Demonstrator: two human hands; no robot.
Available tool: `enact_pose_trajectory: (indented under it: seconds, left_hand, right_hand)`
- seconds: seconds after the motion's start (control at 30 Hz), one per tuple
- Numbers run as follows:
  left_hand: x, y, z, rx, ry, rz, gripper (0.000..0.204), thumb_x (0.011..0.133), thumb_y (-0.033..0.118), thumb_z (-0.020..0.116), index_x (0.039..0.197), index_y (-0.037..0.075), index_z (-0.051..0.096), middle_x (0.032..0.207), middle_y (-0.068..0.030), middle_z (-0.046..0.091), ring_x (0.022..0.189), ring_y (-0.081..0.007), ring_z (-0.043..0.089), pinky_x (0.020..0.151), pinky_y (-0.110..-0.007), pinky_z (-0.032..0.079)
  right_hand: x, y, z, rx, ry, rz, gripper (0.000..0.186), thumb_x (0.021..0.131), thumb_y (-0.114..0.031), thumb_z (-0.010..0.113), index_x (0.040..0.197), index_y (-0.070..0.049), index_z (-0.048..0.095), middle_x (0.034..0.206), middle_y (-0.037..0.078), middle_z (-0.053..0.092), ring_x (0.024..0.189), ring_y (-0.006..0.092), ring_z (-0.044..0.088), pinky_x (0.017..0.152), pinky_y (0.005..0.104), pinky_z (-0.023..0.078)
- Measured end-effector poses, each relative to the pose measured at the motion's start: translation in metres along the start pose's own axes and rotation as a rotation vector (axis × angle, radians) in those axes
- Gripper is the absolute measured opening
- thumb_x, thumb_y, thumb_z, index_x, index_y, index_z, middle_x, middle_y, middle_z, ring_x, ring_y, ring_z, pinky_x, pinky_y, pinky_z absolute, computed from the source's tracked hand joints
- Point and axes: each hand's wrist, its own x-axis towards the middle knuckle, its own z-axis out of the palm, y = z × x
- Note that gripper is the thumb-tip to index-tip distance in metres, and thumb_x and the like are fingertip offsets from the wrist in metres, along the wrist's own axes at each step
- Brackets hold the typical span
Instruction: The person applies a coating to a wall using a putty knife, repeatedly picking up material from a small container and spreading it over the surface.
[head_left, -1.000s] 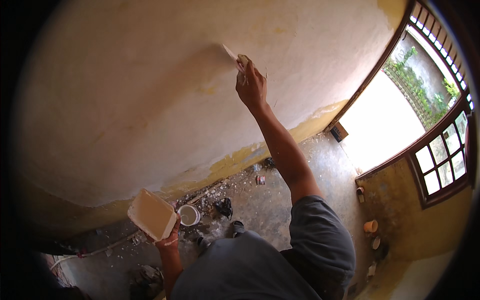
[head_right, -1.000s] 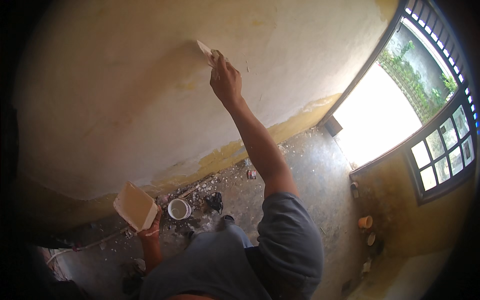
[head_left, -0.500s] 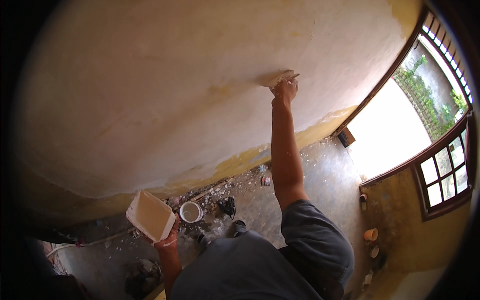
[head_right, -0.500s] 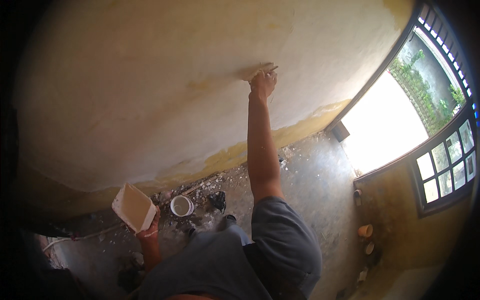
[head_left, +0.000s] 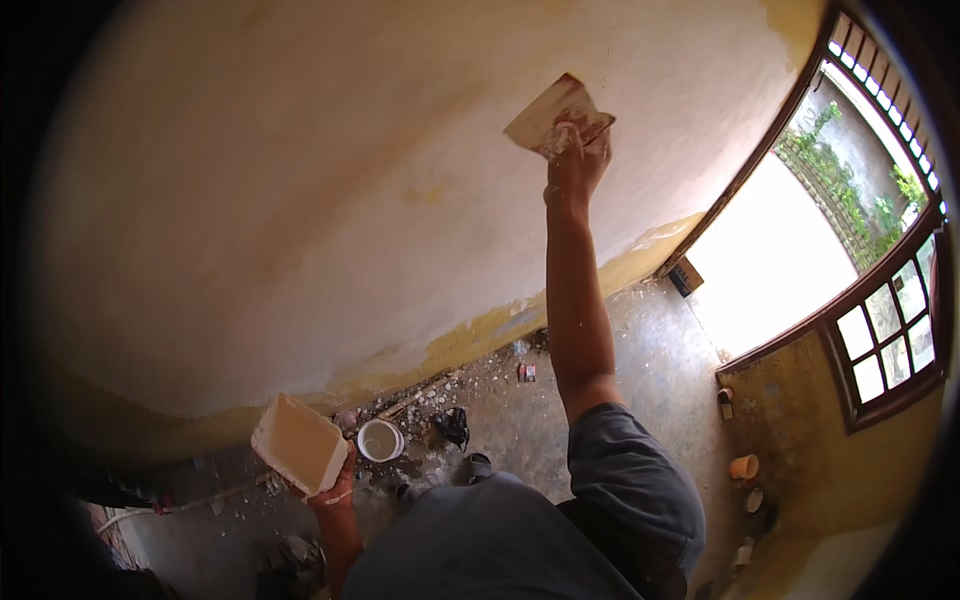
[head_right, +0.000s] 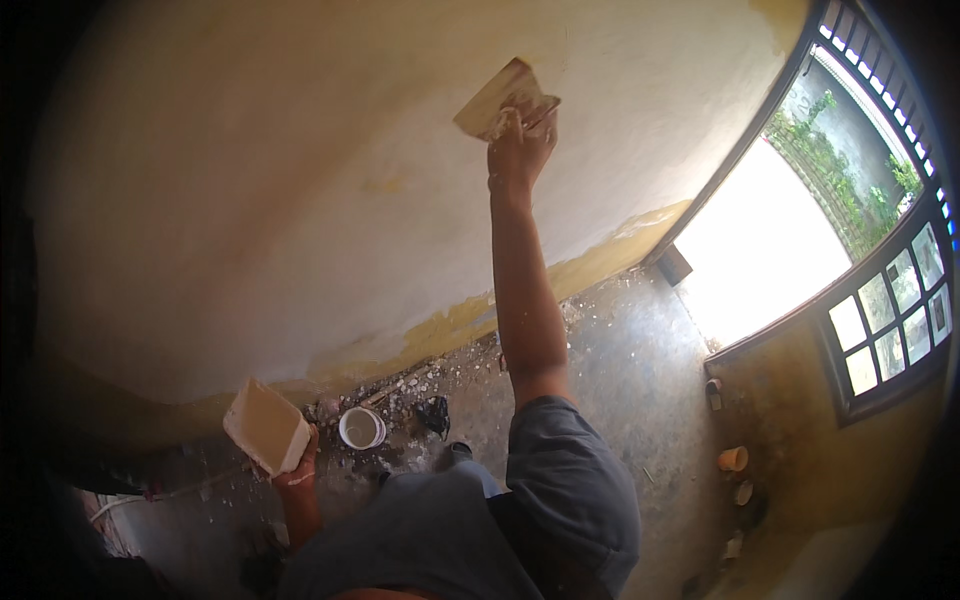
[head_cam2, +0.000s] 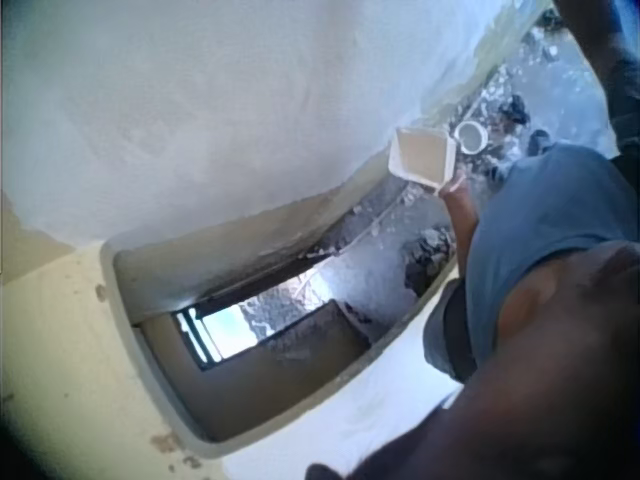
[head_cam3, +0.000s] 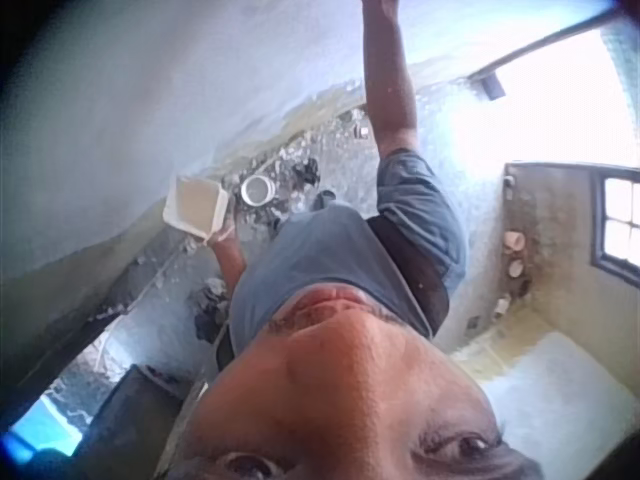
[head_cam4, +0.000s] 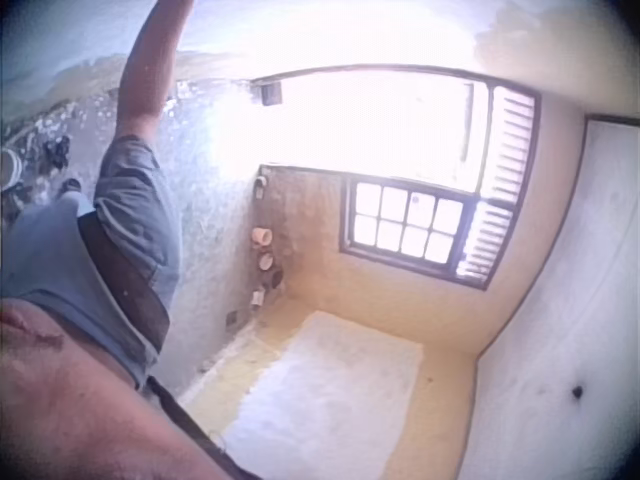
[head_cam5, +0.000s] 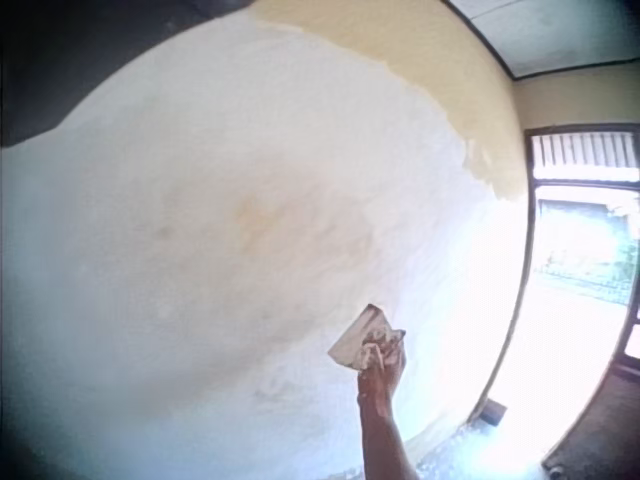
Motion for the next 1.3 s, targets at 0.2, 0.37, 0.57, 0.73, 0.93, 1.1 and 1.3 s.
enact_pose_trajectory:
  seconds: [0.2, 0.37, 0.57, 0.73, 0.93, 1.1, 1.3]
  left_hand:
    - [0.001, -0.005, 0.007, -0.119, 0.147, -0.015, 0.074, 0.088, 0.062, 0.053, 0.147, 0.021, 0.036, 0.143, -0.0133, 0.048, 0.128, -0.0445, 0.047, 0.097, -0.069, 0.044]
    - [0.004, -0.011, 0.018, -0.168, 0.263, -0.051, 0.073, 0.089, 0.06, 0.052, 0.146, 0.017, 0.039, 0.14, -0.0157, 0.049, 0.124, -0.0478, 0.049, 0.094, -0.068, 0.046]
    - [0.013, -0.029, 0.027, -0.154, 0.113, -0.077, 0.072, 0.089, 0.058, 0.053, 0.146, 0.016, 0.039, 0.14, -0.016, 0.049, 0.123, -0.0494, 0.049, 0.093, -0.069, 0.046]
    - [0.012, -0.026, 0.025, -0.148, 0.0, -0.038, 0.071, 0.089, 0.057, 0.054, 0.146, 0.016, 0.038, 0.141, -0.016, 0.048, 0.123, -0.0502, 0.048, 0.093, -0.069, 0.046]
    - [0.009, -0.025, 0.016, -0.226, 0.172, -0.098, 0.074, 0.088, 0.057, 0.056, 0.146, 0.014, 0.037, 0.14, -0.0167, 0.05, 0.124, -0.0515, 0.047, 0.095, -0.068, 0.046]
    - [-0.005, -0.012, 0.001, -0.179, 0.153, 0.002, 0.076, 0.086, 0.059, 0.057, 0.146, 0.015, 0.039, 0.142, -0.0153, 0.049, 0.127, -0.0464, 0.047, 0.096, -0.069, 0.044]
    - [-0.01, -0.012, -0.02, -0.175, 0.125, 0.012, 0.073, 0.082, 0.058, 0.061, 0.141, 0.016, 0.046, 0.142, -0.0113, 0.05, 0.128, -0.0397, 0.048, 0.103, -0.068, 0.037]
  right_hand:
    - [0.129, -0.07, 0.05, -1.135, 0.118, -0.744, 0.044, 0.087, -0.021, 0.059, 0.128, -0.005, 0.06, 0.108, 0.022, 0.066, 0.099, 0.0361, 0.064, 0.084, 0.0441, 0.052]
    - [0.127, -0.026, 0.044, -1.213, -0.343, -0.716, 0.033, 0.085, -0.019, 0.06, 0.113, -0.005, 0.066, 0.107, 0.022, 0.067, 0.092, 0.0387, 0.066, 0.082, 0.0448, 0.054]
    - [0.134, -0.043, -0.071, -0.532, 0.18, 0.028, 0.03, 0.087, -0.009, 0.06, 0.112, 0.009, 0.063, 0.103, 0.02, 0.068, 0.088, 0.0261, 0.07, 0.07, 0.0351, 0.062]
    - [0.145, 0.009, -0.073, -0.583, 0.223, 0.251, 0.036, 0.08, -0.011, 0.064, 0.109, 0.01, 0.058, 0.095, 0.02, 0.067, 0.086, 0.0251, 0.07, 0.061, 0.036, 0.058]
    - [0.199, -0.017, -0.006, -0.503, 0.319, 0.152, 0.043, 0.076, -0.017, 0.067, 0.108, 0.009, 0.056, 0.104, 0.021, 0.066, 0.081, 0.029, 0.07, 0.065, 0.037, 0.058]
    - [0.179, -0.094, 0.083, -0.426, 0.289, 0.15, 0.031, 0.079, -0.019, 0.064, 0.103, 0.001, 0.064, 0.103, 0.022, 0.067, 0.082, 0.0323, 0.07, 0.078, 0.0418, 0.057]
    - [0.185, -0.14, 0.14, -0.645, 0.146, 0.055, 0.037, 0.085, -0.019, 0.058, 0.111, 0.006, 0.062, 0.109, 0.027, 0.066, 0.089, 0.037, 0.069, 0.081, 0.0457, 0.056]
